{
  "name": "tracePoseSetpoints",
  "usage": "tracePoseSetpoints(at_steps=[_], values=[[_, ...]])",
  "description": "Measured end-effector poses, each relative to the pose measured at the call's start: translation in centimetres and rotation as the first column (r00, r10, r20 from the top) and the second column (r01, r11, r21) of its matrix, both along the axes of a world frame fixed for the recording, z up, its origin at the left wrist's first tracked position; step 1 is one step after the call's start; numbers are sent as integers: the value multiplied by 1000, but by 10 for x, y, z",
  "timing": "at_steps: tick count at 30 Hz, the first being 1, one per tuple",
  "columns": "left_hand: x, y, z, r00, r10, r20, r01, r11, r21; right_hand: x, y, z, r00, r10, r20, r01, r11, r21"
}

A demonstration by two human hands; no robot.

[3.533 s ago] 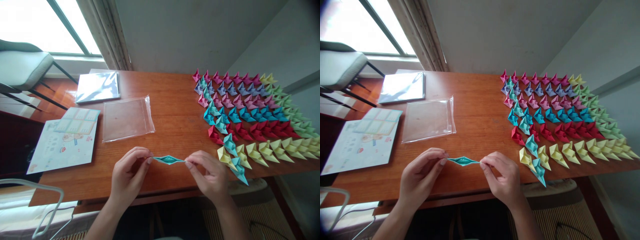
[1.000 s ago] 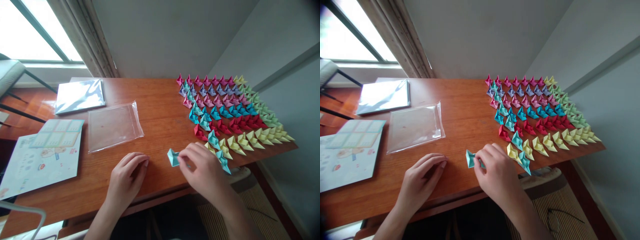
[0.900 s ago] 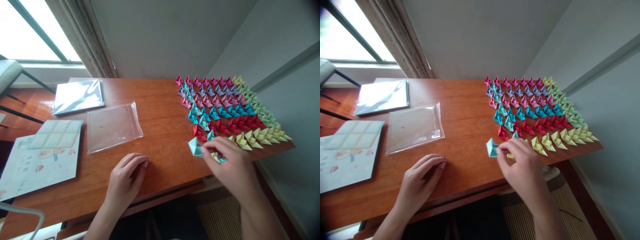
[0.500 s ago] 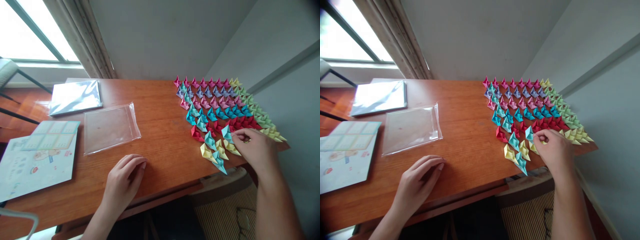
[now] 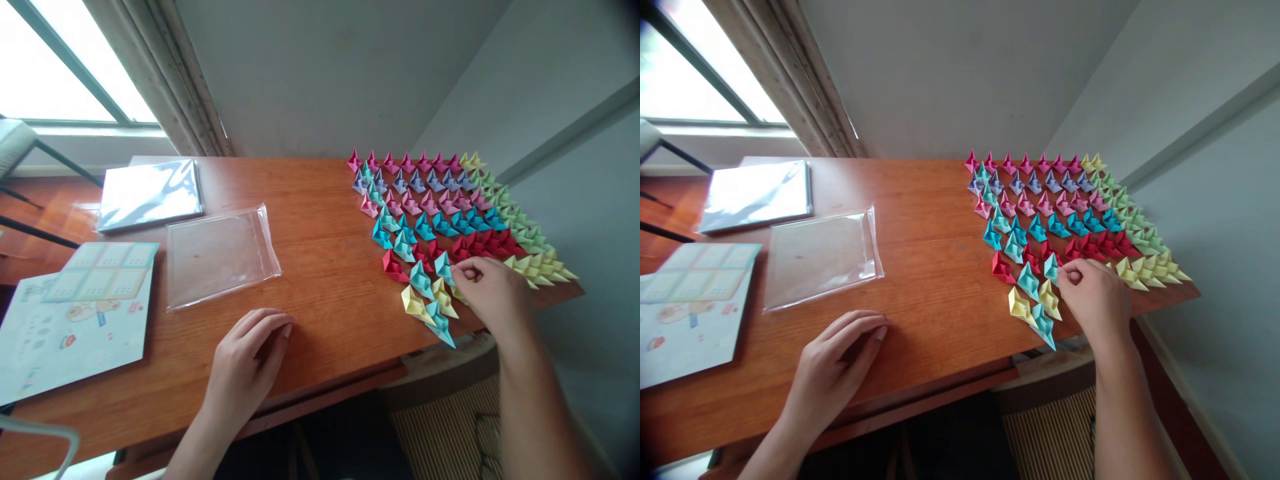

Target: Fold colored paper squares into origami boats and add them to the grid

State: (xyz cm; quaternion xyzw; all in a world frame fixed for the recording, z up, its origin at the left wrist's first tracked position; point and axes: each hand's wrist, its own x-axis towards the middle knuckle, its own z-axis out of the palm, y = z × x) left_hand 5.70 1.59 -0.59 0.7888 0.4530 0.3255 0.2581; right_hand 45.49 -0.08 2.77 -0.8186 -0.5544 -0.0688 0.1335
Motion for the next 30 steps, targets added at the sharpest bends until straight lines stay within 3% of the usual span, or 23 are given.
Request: tracePoseSetpoints(at_steps=[8, 30], values=[[0, 0, 0, 1000, 3, 18, -3, 1000, -4, 0, 3, -7, 998, -33, 58, 39, 994, -100], [0, 1, 1, 1000, 1, 11, -1, 1000, -7, -2, 3, -10, 996, -36, 76, 44, 993, -110]])
